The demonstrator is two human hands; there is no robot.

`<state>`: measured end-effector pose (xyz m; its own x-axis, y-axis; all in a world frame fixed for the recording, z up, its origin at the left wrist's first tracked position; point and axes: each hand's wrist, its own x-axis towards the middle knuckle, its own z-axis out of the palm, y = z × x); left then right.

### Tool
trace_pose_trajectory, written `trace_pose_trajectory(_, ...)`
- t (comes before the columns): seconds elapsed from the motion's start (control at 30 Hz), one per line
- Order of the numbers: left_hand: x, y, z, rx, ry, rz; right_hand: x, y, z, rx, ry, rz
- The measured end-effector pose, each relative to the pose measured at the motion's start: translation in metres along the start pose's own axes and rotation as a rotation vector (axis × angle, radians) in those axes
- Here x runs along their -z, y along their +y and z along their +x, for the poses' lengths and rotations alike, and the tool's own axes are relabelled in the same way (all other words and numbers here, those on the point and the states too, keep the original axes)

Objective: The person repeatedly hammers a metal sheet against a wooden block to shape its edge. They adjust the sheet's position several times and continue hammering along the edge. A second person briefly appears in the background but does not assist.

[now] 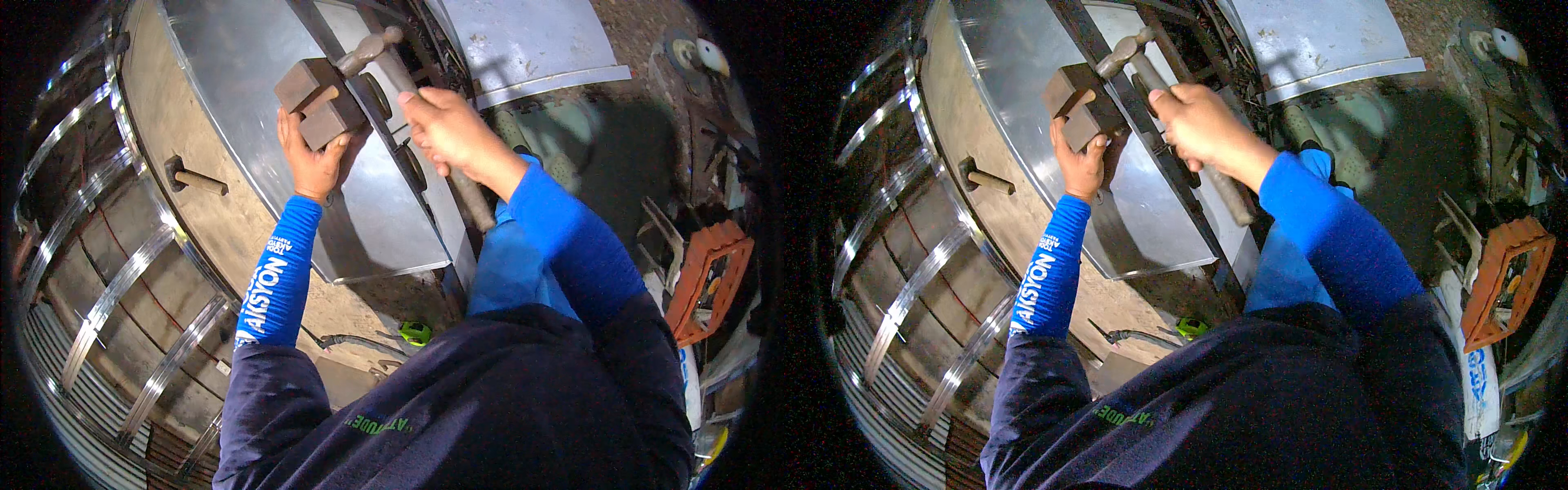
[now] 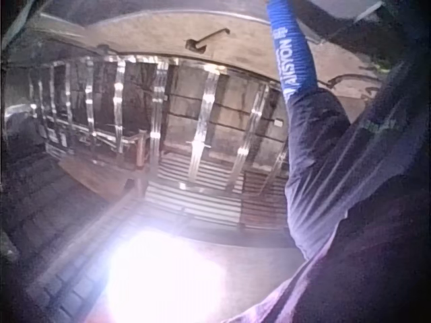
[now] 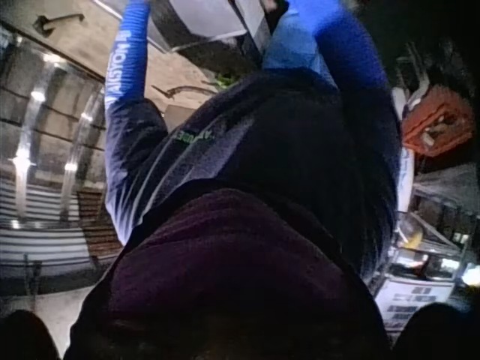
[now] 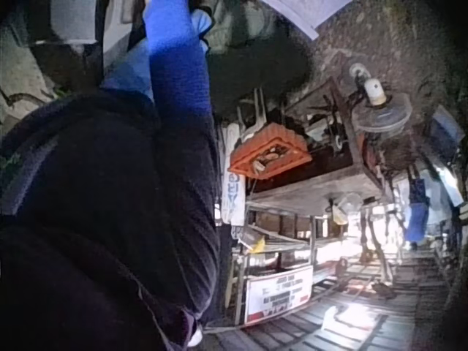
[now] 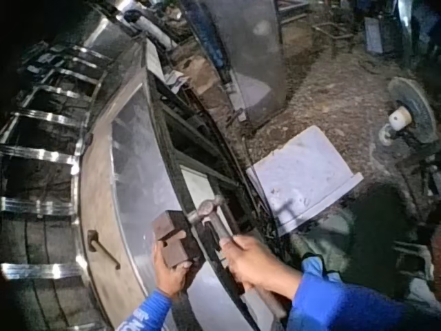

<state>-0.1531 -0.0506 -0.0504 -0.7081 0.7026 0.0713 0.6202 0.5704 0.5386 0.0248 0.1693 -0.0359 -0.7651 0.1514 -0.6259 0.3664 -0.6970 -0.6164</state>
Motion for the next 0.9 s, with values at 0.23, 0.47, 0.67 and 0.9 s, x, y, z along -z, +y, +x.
trace_pose_trajectory(0.23, -0.002, 0.001, 0.000, -0.042, 0.032, 0.069, -0.006, 0.001, 0.007, 0.126, 0.276, 0.305)
trace_pose_trajectory(0.47, -0.002, 0.003, 0.003, -0.006, 0.011, 0.100, 0.018, 0.007, -0.004, 0.063, 0.081, 0.194)
trace_pose_trajectory(0.67, -0.002, 0.008, 0.001, -0.037, 0.025, 0.078, 0.063, 0.043, -0.049, -0.130, 0.283, 0.176)
trace_pose_trajectory(0.9, -0.002, 0.003, -0.001, -0.067, 0.033, 0.054, 0.013, 0.077, -0.059, 0.156, 0.194, -0.172)
